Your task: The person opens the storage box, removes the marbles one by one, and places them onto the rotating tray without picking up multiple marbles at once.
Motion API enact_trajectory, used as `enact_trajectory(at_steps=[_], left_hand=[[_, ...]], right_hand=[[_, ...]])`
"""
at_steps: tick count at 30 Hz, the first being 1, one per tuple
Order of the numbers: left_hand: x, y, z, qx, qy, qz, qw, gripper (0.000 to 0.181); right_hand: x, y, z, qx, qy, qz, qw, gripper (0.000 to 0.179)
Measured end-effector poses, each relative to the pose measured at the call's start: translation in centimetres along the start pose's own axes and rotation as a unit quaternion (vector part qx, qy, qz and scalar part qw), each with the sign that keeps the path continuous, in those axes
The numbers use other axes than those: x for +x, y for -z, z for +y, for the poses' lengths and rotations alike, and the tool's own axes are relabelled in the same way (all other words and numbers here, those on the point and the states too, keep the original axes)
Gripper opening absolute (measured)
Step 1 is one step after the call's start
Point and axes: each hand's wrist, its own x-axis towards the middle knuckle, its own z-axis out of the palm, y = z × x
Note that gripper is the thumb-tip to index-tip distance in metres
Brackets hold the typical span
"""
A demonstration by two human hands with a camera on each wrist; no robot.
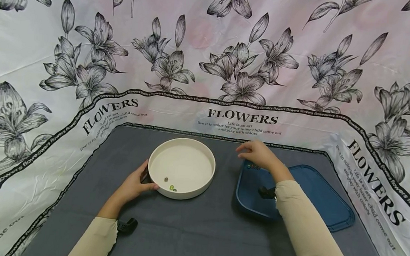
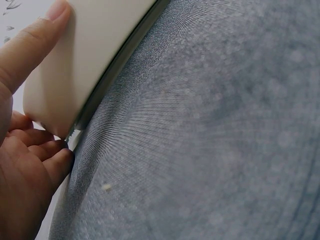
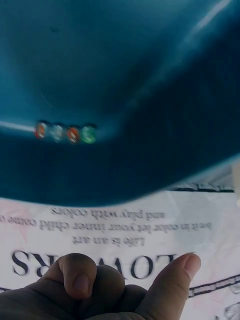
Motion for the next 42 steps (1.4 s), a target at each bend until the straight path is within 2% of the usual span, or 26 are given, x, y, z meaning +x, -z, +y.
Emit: enact_trajectory(at_steps=[16,25,32,42], left_hand=[[-0.1,-0.1,-0.2,-0.002,0.008,0.0,1.0,0.121],[-0.3,-0.1,0.1,-0.015,0.008,0.003,0.9998,0.119],[-0.2,-0.2,0.0,-0.011,0.004,0.001,0.9999,0.122],[-0.1,-0.1,0.1,-0.016,0.012,-0.002,0.9998,0.124]], right_hand=[[-1.1,-0.8,5.1,0.018,-0.071,-0.015,0.9972,0.028],[-0.6,-1.9,7.0,-0.014,-0.061,-0.015,0.9979,0.026],[-0.3,-2.6,7.7,-0.045,-0.057,-0.02,0.9971,0.026],[-0.3,-3.0,8.1,-0.054,-0.056,-0.027,0.9966,0.022]])
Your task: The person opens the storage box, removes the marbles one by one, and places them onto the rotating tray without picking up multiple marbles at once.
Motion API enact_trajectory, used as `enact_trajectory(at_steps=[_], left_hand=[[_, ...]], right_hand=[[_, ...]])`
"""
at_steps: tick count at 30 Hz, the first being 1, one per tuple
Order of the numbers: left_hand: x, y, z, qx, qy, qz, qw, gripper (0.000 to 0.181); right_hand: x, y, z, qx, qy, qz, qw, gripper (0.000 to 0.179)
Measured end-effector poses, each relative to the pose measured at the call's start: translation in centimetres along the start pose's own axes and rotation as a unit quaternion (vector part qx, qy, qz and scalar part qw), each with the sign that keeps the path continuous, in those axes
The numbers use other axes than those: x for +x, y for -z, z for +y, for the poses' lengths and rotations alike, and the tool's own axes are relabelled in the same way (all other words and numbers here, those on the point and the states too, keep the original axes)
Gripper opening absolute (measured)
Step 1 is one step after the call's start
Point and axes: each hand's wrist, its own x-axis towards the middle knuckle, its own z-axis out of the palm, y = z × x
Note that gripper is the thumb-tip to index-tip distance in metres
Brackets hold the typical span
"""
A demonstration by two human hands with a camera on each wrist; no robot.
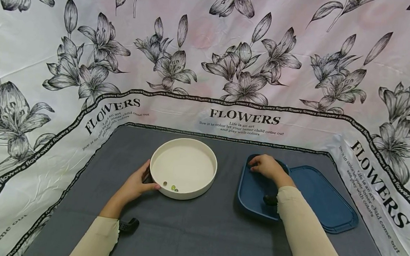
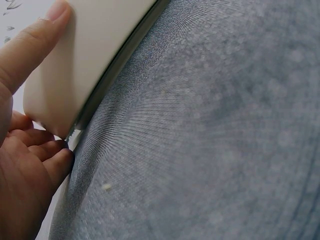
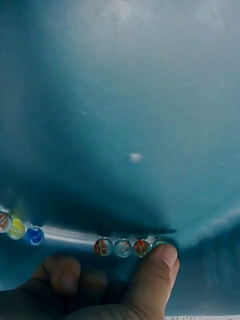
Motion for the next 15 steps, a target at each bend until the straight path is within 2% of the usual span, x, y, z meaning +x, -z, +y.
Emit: enact_trajectory(at_steps=[5,15], left_hand=[[-0.01,0.0,-0.08,0.006,-0.003,-0.002,1.0,0.124],[-0.07,0.02,0.1,0.009,-0.011,0.0,0.9999,0.123]], right_hand=[[0.14,-0.18,0.04,-0.011,0.001,0.002,0.9999,0.022],[-0.18,0.3,-0.09,-0.016,-0.025,-0.016,0.9994,0.022]])
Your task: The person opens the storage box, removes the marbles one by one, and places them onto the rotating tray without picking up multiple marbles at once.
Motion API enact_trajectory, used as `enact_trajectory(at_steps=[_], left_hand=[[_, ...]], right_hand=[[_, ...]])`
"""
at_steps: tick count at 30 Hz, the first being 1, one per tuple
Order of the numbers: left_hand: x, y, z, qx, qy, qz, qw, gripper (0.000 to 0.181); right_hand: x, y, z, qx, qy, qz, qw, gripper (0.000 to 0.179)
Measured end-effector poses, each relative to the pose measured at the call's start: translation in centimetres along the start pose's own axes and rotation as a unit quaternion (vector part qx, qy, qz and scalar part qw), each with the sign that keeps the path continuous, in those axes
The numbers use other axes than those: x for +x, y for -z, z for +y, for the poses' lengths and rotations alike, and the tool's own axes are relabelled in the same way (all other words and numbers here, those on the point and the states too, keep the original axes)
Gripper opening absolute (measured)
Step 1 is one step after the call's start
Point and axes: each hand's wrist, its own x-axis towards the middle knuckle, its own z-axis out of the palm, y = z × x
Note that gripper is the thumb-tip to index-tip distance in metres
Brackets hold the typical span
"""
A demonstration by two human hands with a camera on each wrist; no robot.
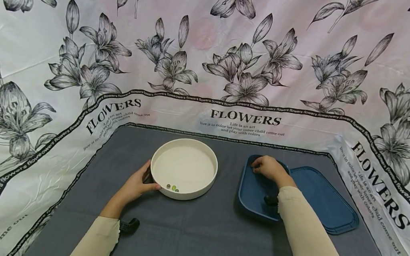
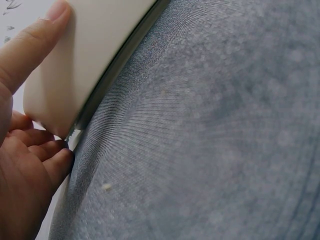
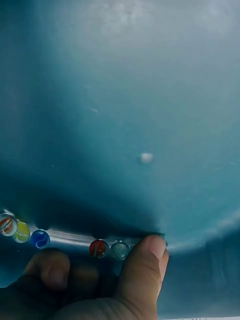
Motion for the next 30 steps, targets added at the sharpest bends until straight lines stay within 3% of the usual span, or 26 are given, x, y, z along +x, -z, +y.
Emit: enact_trajectory(at_steps=[15,24,30], left_hand=[[0.0,0.0,0.0,0.0,0.007,0.002,1.0,0.123],[0.1,0.0,0.1,0.003,0.016,0.004,0.9999,0.122],[0.1,0.0,0.1,0.006,0.016,0.002,0.9999,0.123]], right_hand=[[-0.4,0.9,-0.2,0.028,0.023,0.046,0.9983,0.021],[-0.9,2.0,-1.3,0.081,0.011,0.044,0.9957,0.027],[-0.9,2.6,-2.9,0.102,0.023,0.051,0.9932,0.029]])
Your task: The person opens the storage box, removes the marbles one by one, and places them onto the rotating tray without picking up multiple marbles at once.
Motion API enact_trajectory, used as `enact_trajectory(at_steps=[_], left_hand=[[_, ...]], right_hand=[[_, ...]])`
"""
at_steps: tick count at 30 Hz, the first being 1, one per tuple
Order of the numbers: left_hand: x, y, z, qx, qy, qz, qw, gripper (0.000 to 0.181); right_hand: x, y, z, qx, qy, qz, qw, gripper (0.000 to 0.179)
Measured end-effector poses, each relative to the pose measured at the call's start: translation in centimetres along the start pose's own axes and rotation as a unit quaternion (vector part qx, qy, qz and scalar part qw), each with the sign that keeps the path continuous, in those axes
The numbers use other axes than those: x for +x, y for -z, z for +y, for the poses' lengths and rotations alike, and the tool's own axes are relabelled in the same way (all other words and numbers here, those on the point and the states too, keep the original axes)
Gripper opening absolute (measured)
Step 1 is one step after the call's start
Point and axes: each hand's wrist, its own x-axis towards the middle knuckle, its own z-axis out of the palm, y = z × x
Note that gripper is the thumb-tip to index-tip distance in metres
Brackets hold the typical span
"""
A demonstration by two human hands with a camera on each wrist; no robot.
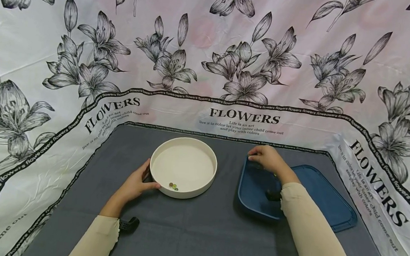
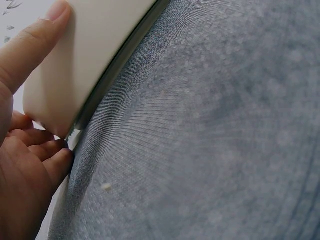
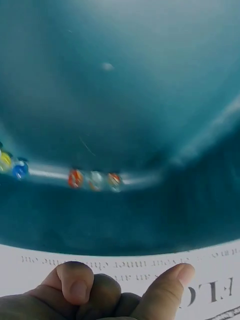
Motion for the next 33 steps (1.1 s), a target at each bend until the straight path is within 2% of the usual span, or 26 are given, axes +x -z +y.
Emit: enact_trajectory(at_steps=[8,15,21,33], left_hand=[[-0.2,0.1,-0.2,-0.01,-0.013,-0.007,0.9998,0.123],[-0.2,0.1,-0.4,-0.014,-0.014,-0.007,0.9998,0.123],[-0.2,0.1,-0.4,-0.014,-0.017,-0.006,0.9997,0.122],[-0.1,0.0,0.0,-0.015,-0.006,-0.006,0.9999,0.124]], right_hand=[[0.5,0.1,-2.7,0.002,0.007,-0.009,0.9999,0.024],[1.1,-0.2,-4.9,-0.013,0.037,-0.013,0.9991,0.025],[2.0,-0.9,-6.2,-0.022,0.062,-0.013,0.9977,0.021],[3.3,-2.8,-8.2,-0.012,0.085,-0.032,0.9958,0.021]])
